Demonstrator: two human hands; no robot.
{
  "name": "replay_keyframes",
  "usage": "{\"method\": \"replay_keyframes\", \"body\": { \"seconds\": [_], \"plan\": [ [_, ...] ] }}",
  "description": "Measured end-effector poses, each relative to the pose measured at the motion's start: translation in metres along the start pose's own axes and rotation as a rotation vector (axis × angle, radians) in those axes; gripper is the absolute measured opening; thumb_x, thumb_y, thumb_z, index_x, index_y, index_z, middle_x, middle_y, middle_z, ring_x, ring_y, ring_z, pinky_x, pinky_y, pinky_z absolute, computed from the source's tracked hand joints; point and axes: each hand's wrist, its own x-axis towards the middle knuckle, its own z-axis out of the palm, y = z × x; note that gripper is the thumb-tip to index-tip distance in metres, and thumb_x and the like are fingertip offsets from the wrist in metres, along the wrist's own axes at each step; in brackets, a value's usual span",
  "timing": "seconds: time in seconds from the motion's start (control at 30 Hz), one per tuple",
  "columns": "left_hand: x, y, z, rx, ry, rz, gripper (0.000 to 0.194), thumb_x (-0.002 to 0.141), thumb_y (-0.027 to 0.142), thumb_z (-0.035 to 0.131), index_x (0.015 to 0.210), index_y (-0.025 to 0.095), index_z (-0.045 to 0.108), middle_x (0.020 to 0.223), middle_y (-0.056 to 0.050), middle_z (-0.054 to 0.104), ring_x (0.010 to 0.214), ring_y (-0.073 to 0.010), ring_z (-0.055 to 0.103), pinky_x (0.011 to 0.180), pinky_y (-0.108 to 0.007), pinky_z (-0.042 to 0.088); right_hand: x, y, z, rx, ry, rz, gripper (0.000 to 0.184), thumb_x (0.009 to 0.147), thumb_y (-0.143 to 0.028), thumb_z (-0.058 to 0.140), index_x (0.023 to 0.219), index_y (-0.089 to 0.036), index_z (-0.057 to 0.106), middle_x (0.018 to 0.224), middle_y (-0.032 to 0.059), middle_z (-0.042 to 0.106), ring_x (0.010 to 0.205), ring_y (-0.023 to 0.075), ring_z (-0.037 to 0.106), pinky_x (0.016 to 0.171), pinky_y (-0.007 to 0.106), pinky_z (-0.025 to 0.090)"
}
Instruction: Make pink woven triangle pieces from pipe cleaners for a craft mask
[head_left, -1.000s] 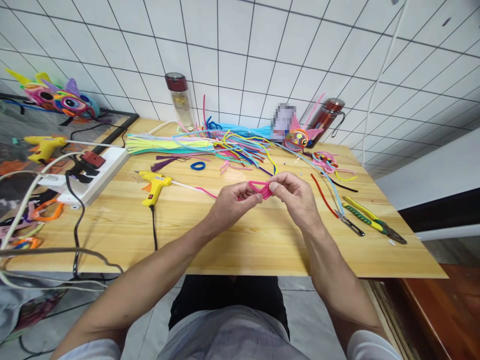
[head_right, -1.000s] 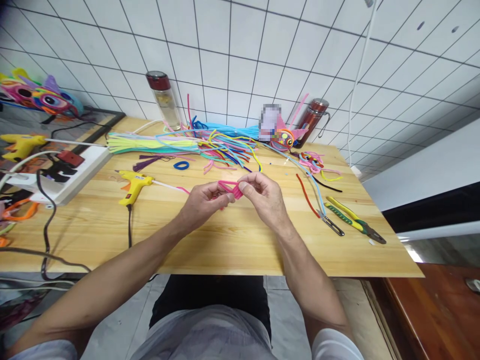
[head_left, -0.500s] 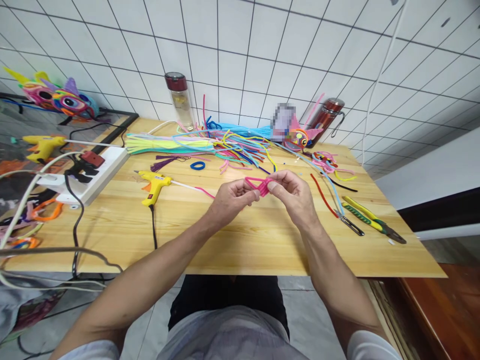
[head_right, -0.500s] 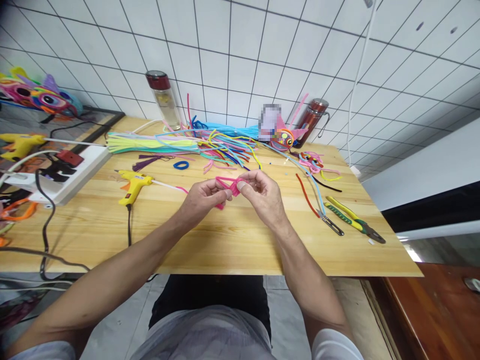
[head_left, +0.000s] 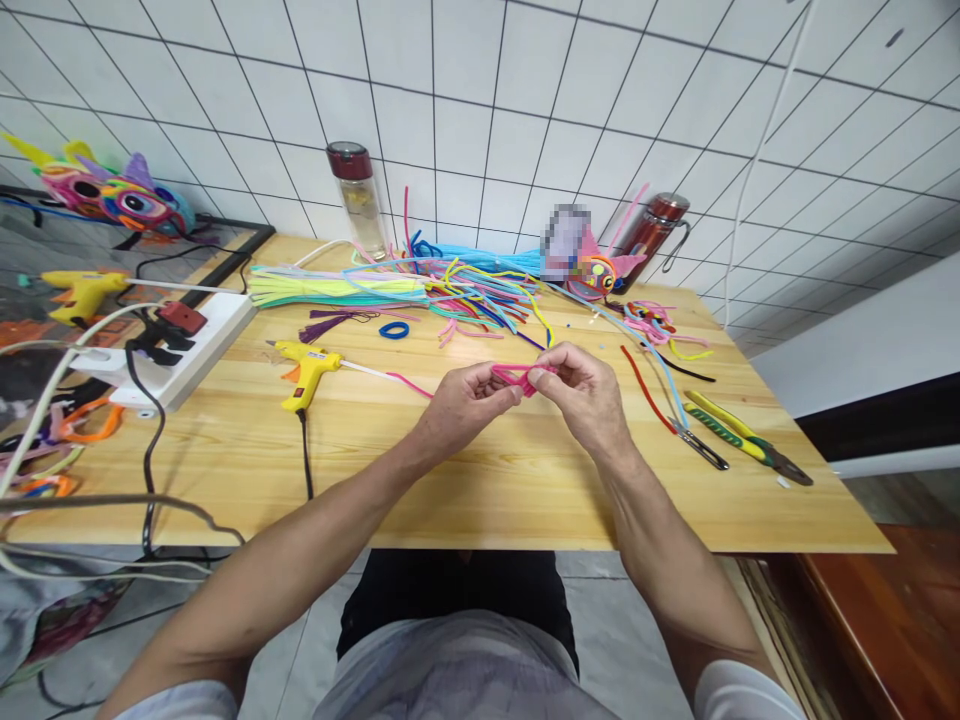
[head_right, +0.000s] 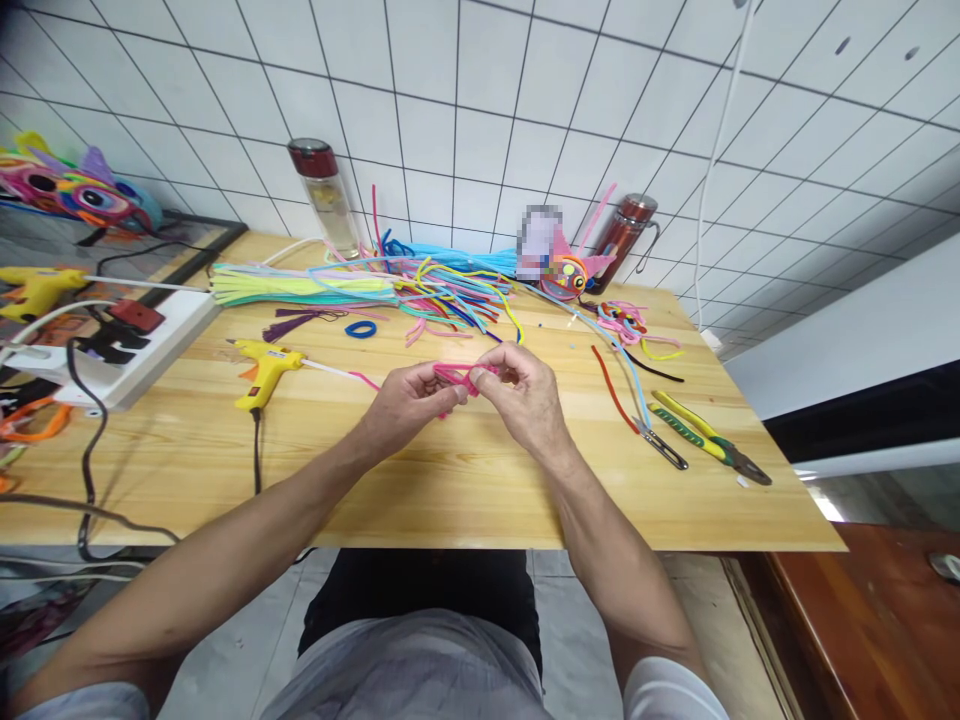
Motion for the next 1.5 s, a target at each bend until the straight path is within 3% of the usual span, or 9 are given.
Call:
{"method": "replay_keyframes", "body": {
  "seconds": [0.23,0.5,0.67,0.73,0.8,0.9,1.0,1.3,1.5],
  "plan": [
    [0.001,0.001,-0.003,0.006,0.054,-0.023,0.036,0.077,0.051,0.089,0.085,0.018,0.077,0.075,-0.002,0.072,0.066,-0.0125,0.058,0.061,-0.027,0.048,0.001,0.005,-0.002,0.091,-0.018,0.042,0.026,0.089,-0.048,0.083,0.093,-0.023,0.076,0.083,0.0015,0.076,0.074,0.0175,0.067,0.074,0.033,0.053],
    [0.001,-0.003,-0.004,0.088,-0.009,0.031,0.032,0.087,0.049,0.081,0.094,0.018,0.078,0.082,-0.004,0.075,0.071,-0.0153,0.062,0.066,-0.029,0.051,0.003,0.005,0.002,0.168,-0.031,0.075,0.028,0.086,-0.047,0.086,0.082,-0.023,0.074,0.074,0.0011,0.075,0.068,0.0171,0.066,0.071,0.032,0.055],
    [-0.006,-0.001,-0.003,0.447,0.363,0.421,0.017,0.088,0.034,0.081,0.100,0.022,0.077,0.102,-0.007,0.080,0.100,-0.0233,0.071,0.097,-0.039,0.058,0.006,0.010,0.002,0.231,0.143,0.107,0.022,0.083,-0.041,0.085,0.079,-0.023,0.073,0.070,-0.0010,0.071,0.064,0.0142,0.060,0.068,0.030,0.050],
    [-0.010,-0.002,0.000,0.494,0.385,0.537,0.009,0.093,0.032,0.077,0.093,0.023,0.076,0.090,-0.005,0.077,0.089,-0.0208,0.069,0.092,-0.037,0.057,0.008,0.014,0.004,0.279,0.212,0.115,0.023,0.082,-0.041,0.085,0.077,-0.022,0.071,0.068,-0.0016,0.069,0.063,0.0134,0.056,0.066,0.029,0.048],
    [-0.013,-0.006,0.005,0.466,0.241,0.482,0.014,0.096,0.033,0.073,0.087,0.022,0.077,0.076,-0.003,0.073,0.073,-0.0168,0.064,0.078,-0.032,0.054,0.010,0.018,0.006,0.336,0.250,0.127,0.024,0.080,-0.041,0.085,0.077,-0.022,0.070,0.067,-0.0024,0.066,0.061,0.0128,0.053,0.063,0.029,0.045],
    [-0.010,-0.016,0.010,0.306,0.040,0.175,0.024,0.091,0.043,0.079,0.095,0.020,0.082,0.086,-0.005,0.080,0.074,-0.0168,0.067,0.075,-0.032,0.053,0.009,0.021,0.012,0.402,0.278,0.150,0.026,0.079,-0.042,0.086,0.080,-0.023,0.069,0.069,-0.0034,0.063,0.060,0.0115,0.049,0.059,0.027,0.041],
    [-0.002,-0.025,0.012,-0.020,0.073,-0.051,0.051,0.079,0.055,0.090,0.111,0.016,0.082,0.099,-0.009,0.082,0.083,-0.0191,0.071,0.077,-0.033,0.055,0.005,0.022,0.020,0.407,0.272,0.159,0.027,0.080,-0.044,0.085,0.082,-0.023,0.069,0.069,-0.0048,0.060,0.060,0.0113,0.047,0.059,0.028,0.040],
    [0.004,-0.012,0.010,-0.404,0.186,-0.078,0.068,0.060,0.058,0.105,0.105,0.018,0.074,0.079,-0.003,0.078,0.070,-0.0165,0.071,0.065,-0.028,0.053,-0.006,0.021,0.037,0.428,0.205,0.208,0.027,0.078,-0.045,0.088,0.085,-0.024,0.073,0.069,-0.0045,0.064,0.062,0.0126,0.052,0.062,0.029,0.042],
    [0.002,-0.010,0.011,-0.502,0.191,-0.079,0.064,0.062,0.057,0.105,0.100,0.018,0.071,0.075,-0.003,0.079,0.067,-0.0172,0.074,0.064,-0.028,0.057,-0.005,0.022,0.035,0.466,0.199,0.211,0.031,0.079,-0.049,0.088,0.088,-0.023,0.075,0.071,-0.0038,0.067,0.061,0.0124,0.056,0.062,0.029,0.045]
  ]
}}
